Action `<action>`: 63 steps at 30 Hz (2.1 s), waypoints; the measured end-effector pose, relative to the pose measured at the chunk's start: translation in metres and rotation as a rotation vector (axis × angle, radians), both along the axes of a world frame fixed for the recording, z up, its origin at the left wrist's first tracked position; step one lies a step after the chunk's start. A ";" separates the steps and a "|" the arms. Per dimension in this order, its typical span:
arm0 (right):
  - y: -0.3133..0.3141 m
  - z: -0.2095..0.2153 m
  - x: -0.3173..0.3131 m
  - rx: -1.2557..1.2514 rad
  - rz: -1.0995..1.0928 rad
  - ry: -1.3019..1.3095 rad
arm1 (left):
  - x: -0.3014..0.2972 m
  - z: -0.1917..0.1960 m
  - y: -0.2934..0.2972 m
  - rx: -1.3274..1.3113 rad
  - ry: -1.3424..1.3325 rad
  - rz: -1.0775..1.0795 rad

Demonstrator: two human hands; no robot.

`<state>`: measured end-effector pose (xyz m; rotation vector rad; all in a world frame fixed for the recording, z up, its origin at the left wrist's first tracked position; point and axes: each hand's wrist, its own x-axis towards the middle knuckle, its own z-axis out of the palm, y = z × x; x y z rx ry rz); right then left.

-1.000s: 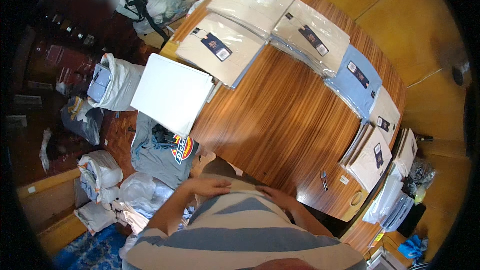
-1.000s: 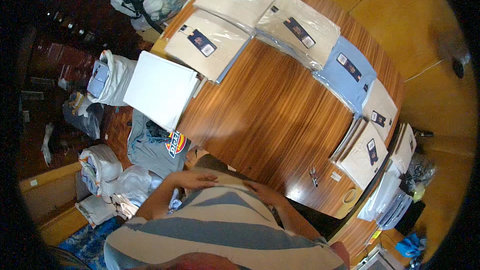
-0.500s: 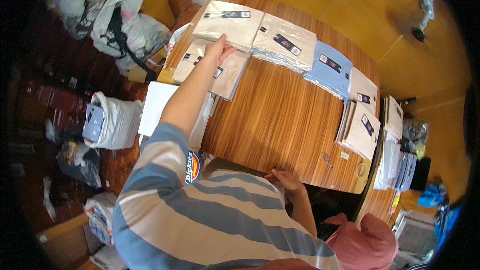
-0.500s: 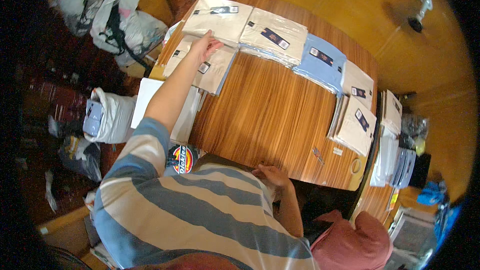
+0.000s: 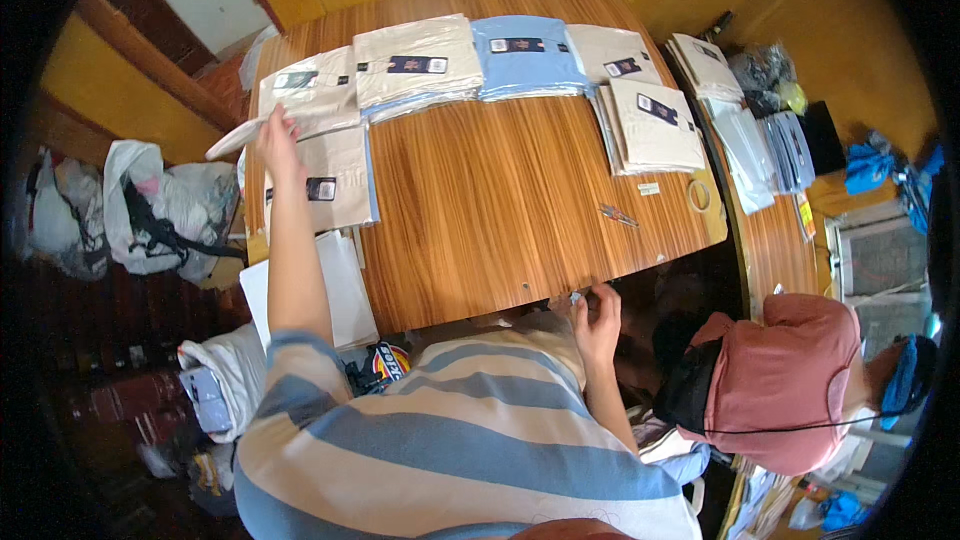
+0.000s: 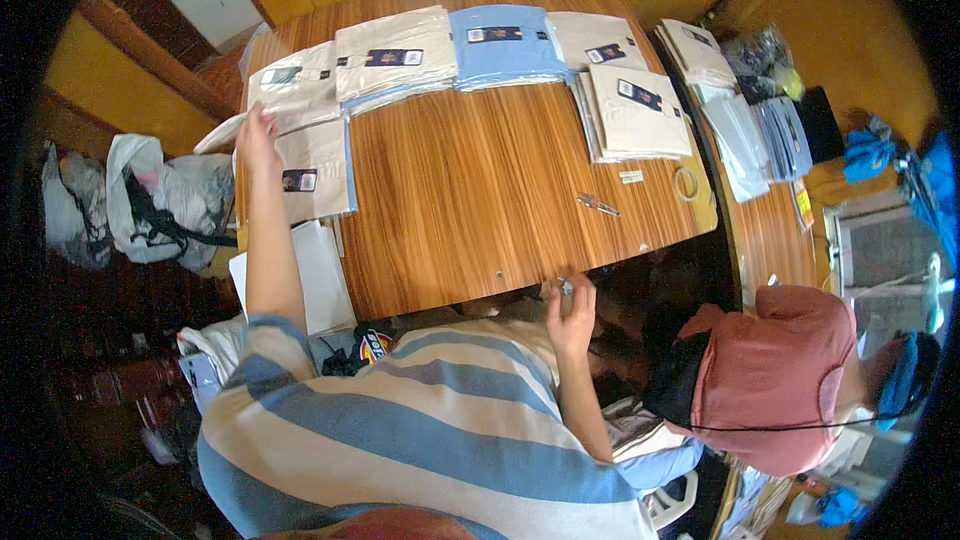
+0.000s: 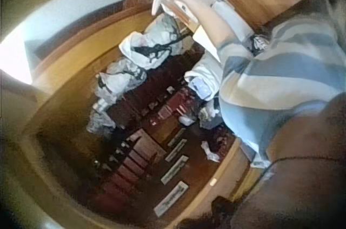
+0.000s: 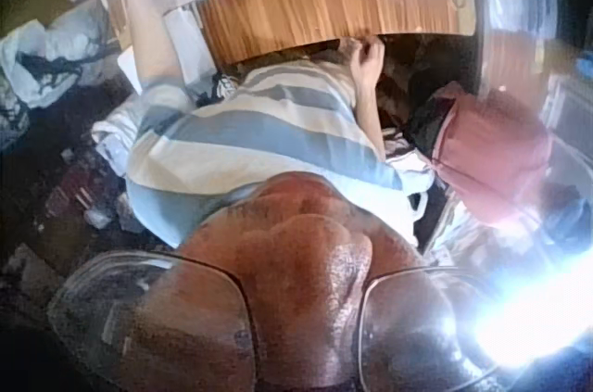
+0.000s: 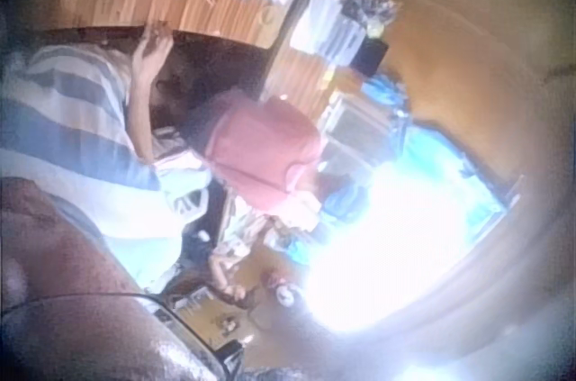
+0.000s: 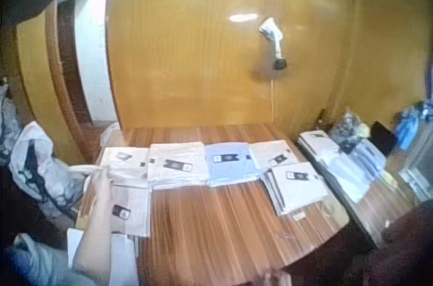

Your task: The person packs folded t-shirts into plastic bags, secures stacks with rubber bands, and seals the bags with tape. They handle individual shirts and groups of shirts on a wooden table.

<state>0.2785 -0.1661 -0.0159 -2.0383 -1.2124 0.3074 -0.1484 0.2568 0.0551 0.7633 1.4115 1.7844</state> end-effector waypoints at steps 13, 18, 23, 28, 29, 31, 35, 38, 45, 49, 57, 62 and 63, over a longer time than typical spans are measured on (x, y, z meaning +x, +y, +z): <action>0.126 -0.060 0.157 -0.332 0.327 -0.579 | 0.166 -0.120 -0.296 -0.504 0.039 -0.426; 0.148 -0.034 0.128 -0.121 0.484 -0.593 | 0.189 -0.132 -0.295 -0.382 0.488 -0.508; 0.165 -0.008 0.040 -0.094 0.917 -0.372 | 0.148 -0.045 -0.206 -0.505 0.840 -0.591; 0.188 -0.021 0.041 -0.137 0.919 -0.299 | 0.042 -0.041 -0.049 -0.154 1.398 -0.092; 0.192 -0.021 0.042 -0.132 0.938 -0.292 | 0.020 -0.048 -0.025 -0.173 1.445 -0.033; 0.197 -0.029 0.046 -0.100 0.952 -0.281 | -0.010 -0.066 0.010 -0.148 1.634 -0.005; 0.192 -0.030 0.048 -0.072 0.928 -0.258 | -0.037 -0.072 0.048 -0.233 1.720 -0.355; 0.187 -0.029 0.046 -0.097 0.900 -0.276 | -0.040 -0.054 0.048 -0.169 1.740 -0.278; 0.193 -0.035 0.050 -0.066 0.888 -0.245 | -0.061 0.055 0.034 0.191 1.441 0.079; 0.193 -0.037 0.030 0.020 0.873 -0.196 | -0.030 0.128 -0.032 -0.020 1.084 -0.102; 0.215 -0.014 0.013 -0.122 0.449 1.366 | 0.188 0.110 -0.138 -0.079 0.902 -0.490; 0.205 0.009 0.078 -0.221 0.419 1.719 | 0.233 -0.008 -0.186 0.160 1.263 -0.898; 0.202 0.025 0.076 -0.238 0.198 1.574 | 0.230 -0.034 -0.198 0.185 1.456 -0.855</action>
